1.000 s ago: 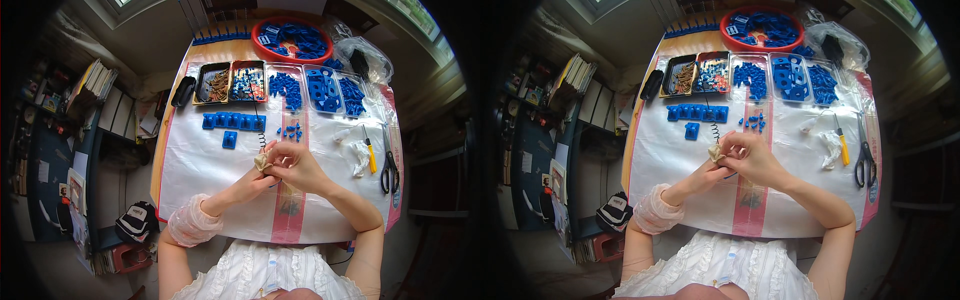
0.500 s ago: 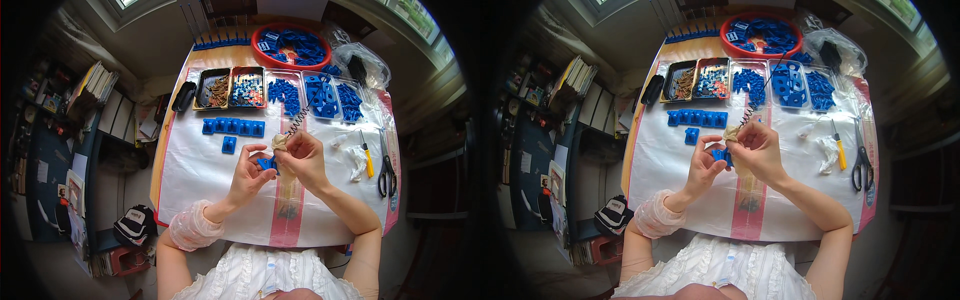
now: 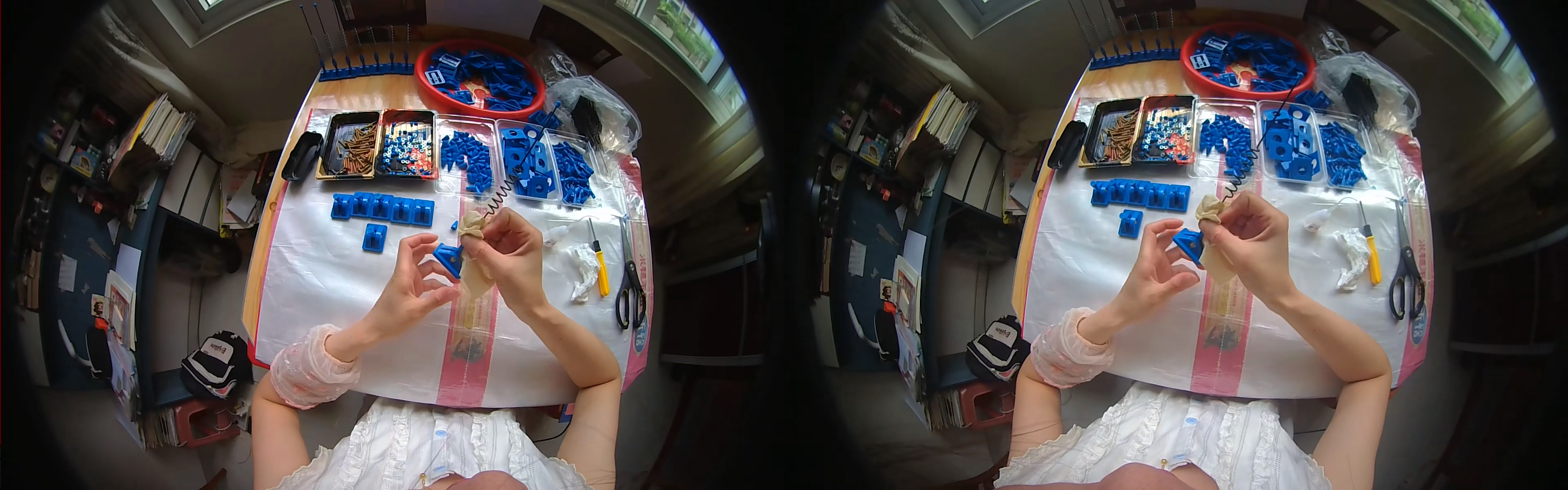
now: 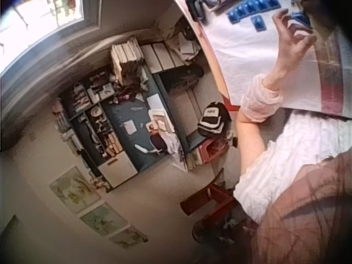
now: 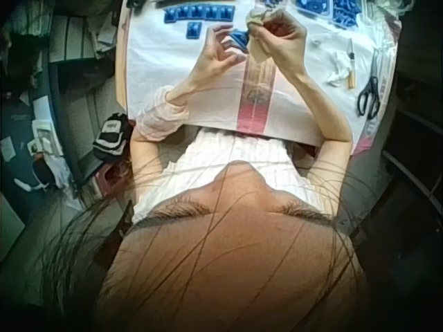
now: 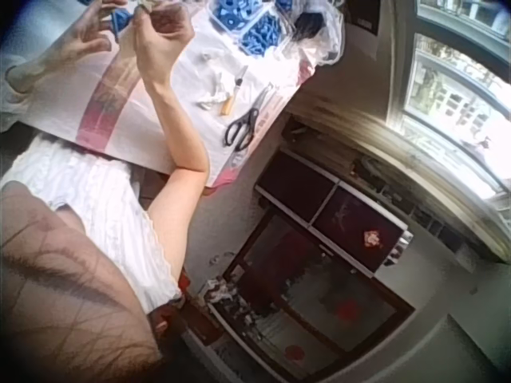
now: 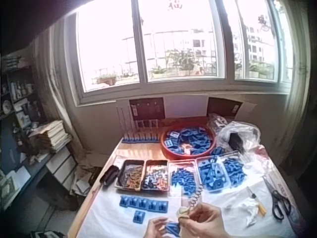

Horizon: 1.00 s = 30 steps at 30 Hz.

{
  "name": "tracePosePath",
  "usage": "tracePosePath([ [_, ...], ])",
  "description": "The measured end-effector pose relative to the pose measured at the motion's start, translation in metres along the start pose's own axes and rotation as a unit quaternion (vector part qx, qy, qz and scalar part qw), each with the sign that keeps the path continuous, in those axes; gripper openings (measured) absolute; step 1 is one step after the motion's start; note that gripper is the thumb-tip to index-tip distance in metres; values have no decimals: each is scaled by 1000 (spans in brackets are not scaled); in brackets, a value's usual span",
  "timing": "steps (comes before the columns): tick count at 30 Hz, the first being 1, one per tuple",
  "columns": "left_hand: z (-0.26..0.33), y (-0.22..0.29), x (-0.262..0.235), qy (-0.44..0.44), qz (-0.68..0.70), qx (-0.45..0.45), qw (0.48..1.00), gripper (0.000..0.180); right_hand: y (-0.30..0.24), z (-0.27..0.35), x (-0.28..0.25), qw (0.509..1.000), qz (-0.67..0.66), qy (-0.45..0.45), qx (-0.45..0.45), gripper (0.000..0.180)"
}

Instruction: The recorder is assembling small light fixture components by attaching metal springs and wires to blue plastic bases and using scissors to trim excess wire.

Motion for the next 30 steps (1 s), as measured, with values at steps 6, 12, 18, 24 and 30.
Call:
tracePosePath([
  [6,-2,4,-3,0,1,-39,999,43,5,2,-2,1000,22,-20,-9,17],
  [12,-2,-1,-16,-115,403,-291,860,38,-3,0,1,997,-49,-20,50,17],
  [18,-3,7,3,6,33,-24,999,46,2,-2,-2,999,-27,13,32,17],
  [24,-1,-1,-9,-69,234,-147,959,40,-5,1,2,1000,-13,-3,13,18],
  [30,0,3,-7,-85,381,-279,877,48,-1,3,2,1000,-25,-3,-15,18],
])
Point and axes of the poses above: each hand's wrist, its own z-axis away from the middle knuckle, its own x-axis out of the palm, y = z × x, the point moved 1 cm from there along -z, towards the middle knuckle, and after that the axes turned 7 degrees about y, right-handed, at the moved point
